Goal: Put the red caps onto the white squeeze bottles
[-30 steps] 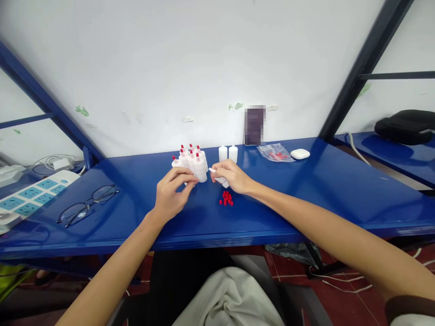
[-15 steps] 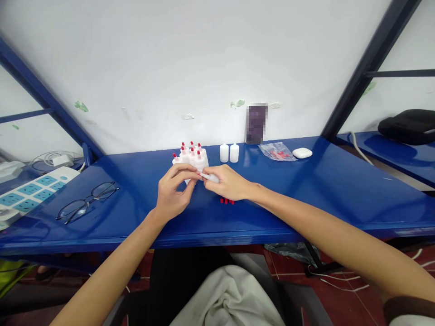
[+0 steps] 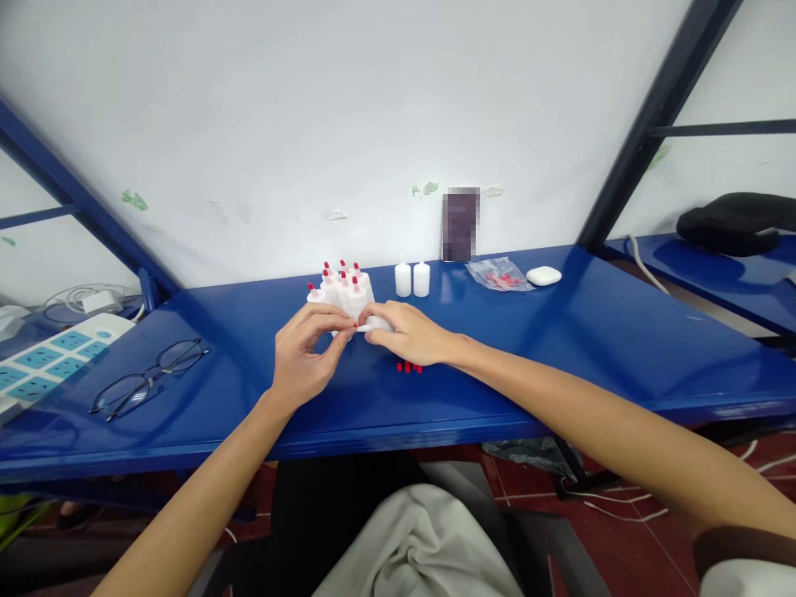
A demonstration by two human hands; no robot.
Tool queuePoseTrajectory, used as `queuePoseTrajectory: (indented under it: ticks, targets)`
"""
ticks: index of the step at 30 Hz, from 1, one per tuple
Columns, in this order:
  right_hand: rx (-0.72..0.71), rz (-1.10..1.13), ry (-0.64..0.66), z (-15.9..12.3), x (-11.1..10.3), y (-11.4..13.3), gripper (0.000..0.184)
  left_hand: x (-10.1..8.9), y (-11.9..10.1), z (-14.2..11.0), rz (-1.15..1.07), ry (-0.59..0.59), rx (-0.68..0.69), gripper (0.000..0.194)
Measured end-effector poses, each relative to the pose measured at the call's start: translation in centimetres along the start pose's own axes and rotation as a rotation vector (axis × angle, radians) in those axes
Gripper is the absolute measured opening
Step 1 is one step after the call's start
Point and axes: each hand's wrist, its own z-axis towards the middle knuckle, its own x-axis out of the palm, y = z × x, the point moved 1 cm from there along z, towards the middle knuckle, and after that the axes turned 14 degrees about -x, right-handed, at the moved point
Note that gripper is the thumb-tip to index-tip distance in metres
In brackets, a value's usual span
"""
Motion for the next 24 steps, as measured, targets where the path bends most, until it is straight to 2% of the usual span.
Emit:
queuePoseTrajectory:
  ticks: [7, 12, 19, 24]
  targets:
    - [0.033, 0.083, 0.031, -0.31, 0.03, -0.05, 0.020, 0.03, -0.05, -0.05, -0.007, 0.019, -0.006, 0.013]
    - [-0.043, 0.160, 0.035, -0.30, 0.10, 0.03, 0.022, -0.07, 0.00, -0.10, -0.003, 0.041, -0.035, 0.010]
    - [-0.072, 0.179, -0.009, -0.16, 0.21, 0.02, 0.016, 0.02, -0.48, -0.10, 0.071, 0.051, 0.026, 0.011]
    - [-0.078, 0.170, -0.063, -0.21, 0.15, 0.25, 0.034, 0.14, -0.40, -0.15, 0.121, 0.104, 0.043, 0.009]
